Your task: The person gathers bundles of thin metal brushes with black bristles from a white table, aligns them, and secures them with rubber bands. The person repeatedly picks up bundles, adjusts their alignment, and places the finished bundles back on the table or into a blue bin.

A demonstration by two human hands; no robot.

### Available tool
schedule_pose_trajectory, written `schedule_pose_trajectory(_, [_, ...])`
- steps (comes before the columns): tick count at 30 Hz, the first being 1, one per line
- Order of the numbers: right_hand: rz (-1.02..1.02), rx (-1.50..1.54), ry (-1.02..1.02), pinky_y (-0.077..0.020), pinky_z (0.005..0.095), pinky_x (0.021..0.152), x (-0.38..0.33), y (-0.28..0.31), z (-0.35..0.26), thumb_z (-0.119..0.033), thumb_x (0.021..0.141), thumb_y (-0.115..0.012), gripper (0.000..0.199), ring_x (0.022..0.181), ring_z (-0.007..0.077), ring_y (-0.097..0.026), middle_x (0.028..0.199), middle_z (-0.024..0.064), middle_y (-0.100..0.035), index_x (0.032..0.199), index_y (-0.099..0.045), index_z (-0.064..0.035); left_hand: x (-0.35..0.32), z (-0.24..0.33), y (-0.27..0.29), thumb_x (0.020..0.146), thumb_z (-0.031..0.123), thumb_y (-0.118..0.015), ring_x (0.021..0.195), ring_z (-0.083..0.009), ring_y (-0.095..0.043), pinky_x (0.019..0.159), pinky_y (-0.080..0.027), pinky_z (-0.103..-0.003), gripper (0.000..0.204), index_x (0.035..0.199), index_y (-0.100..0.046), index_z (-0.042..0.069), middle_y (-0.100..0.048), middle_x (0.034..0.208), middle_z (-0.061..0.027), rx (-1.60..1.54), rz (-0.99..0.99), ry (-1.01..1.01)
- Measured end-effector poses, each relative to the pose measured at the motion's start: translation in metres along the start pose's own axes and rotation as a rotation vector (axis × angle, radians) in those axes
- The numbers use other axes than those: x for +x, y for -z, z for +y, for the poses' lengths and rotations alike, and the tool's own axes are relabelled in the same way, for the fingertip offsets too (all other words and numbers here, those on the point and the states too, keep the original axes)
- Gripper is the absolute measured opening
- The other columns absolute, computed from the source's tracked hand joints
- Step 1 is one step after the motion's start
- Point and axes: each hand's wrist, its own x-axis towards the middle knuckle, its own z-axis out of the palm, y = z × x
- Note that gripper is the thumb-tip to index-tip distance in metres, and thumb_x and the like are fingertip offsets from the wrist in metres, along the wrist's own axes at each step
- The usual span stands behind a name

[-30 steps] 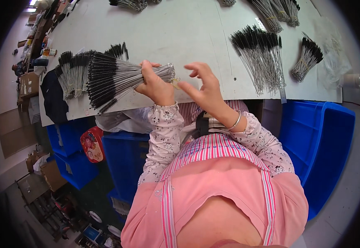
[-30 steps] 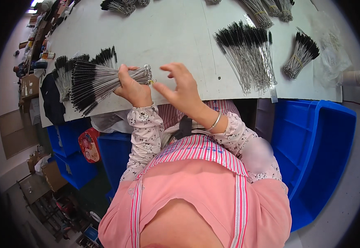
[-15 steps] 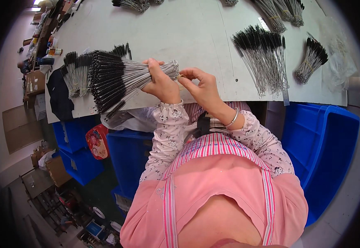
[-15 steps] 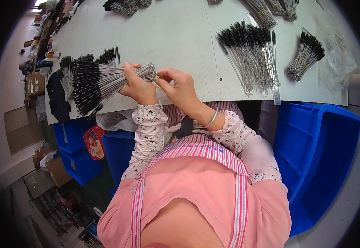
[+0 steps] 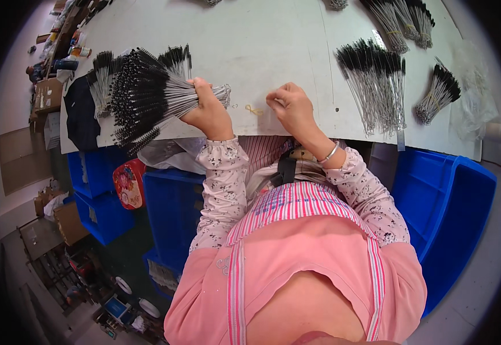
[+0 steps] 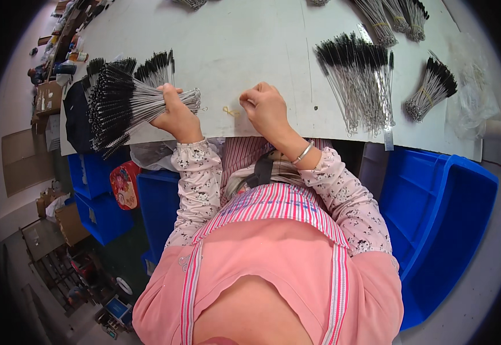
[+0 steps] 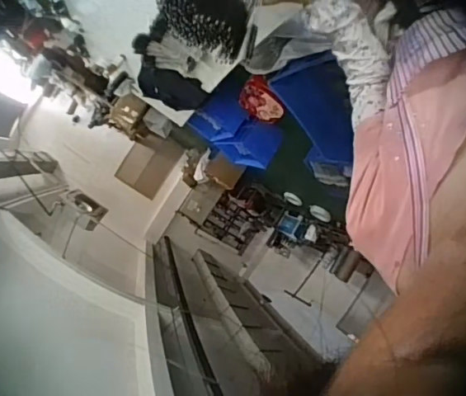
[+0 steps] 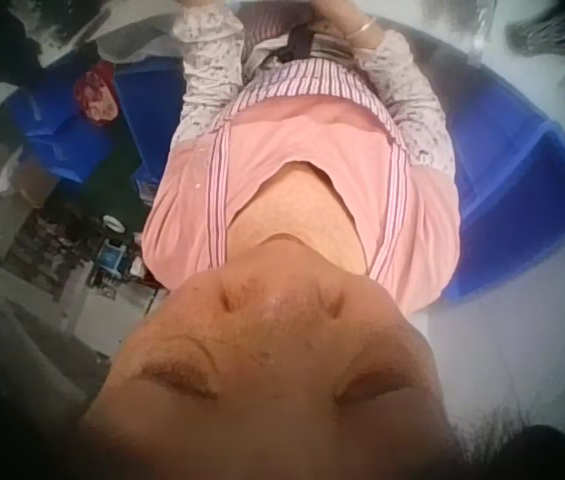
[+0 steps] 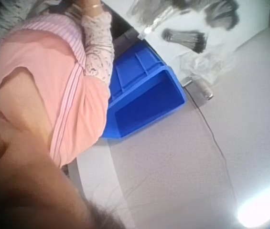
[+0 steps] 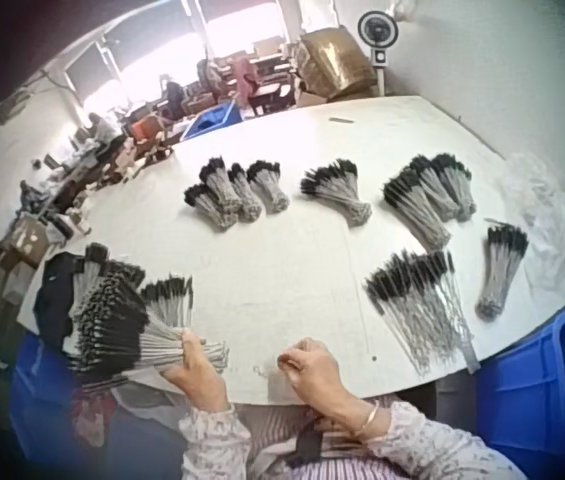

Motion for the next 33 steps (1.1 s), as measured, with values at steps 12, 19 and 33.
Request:
schedule_pose_trajectory(12, [-0.308,-0.595,0.342,-0.0410,0.0376,0.069,0.008,-0.052,-0.004,-0.007,0.071,-0.060,0.005,0.078,0.0241,-0.061,0.079,0.0072,-0.061,0.076,-0.060,-0.0077,0.013,-0.004,0.050,0.082,-0.003,-0.058,0.066,-0.0135,-0.058,0.063,-0.048,-0.027,0.014,0.093,-0.050,-0.003,-0.059,0.082,-0.0067,0.065,-0.102,0.075])
schedule_pose_trajectory(19, [-0.231,-0.473,0.448,-0.0434,0.0392,0.069,0.098,-0.094,-0.007,-0.008,0.076,-0.060,0.005,0.082,0.0260,-0.061,0.083,0.0104,-0.062,0.081,-0.062,-0.0073,0.024,-0.022,0.077,0.078,-0.005,-0.059,0.060,-0.0121,-0.055,0.058,-0.048,-0.027,0.019,0.094,-0.050,-0.003,-0.057,0.080,-0.0054,0.205,-0.292,0.180])
schedule_pose_trajectory(33, [-0.112,0.797,-0.383,-0.0488,0.0290,0.068,0.006,-0.047,-0.062,-0.029,0.084,-0.069,0.035,0.081,0.0159,-0.062,0.085,0.0108,-0.065,0.094,-0.063,0.0037,-0.034,-0.018,0.047,0.085,0.024,-0.058,0.090,-0.0412,-0.061,0.078,-0.048,-0.047,0.041,0.115,-0.049,-0.002,-0.062,0.096,-0.0259,0.902,-0.737,0.150])
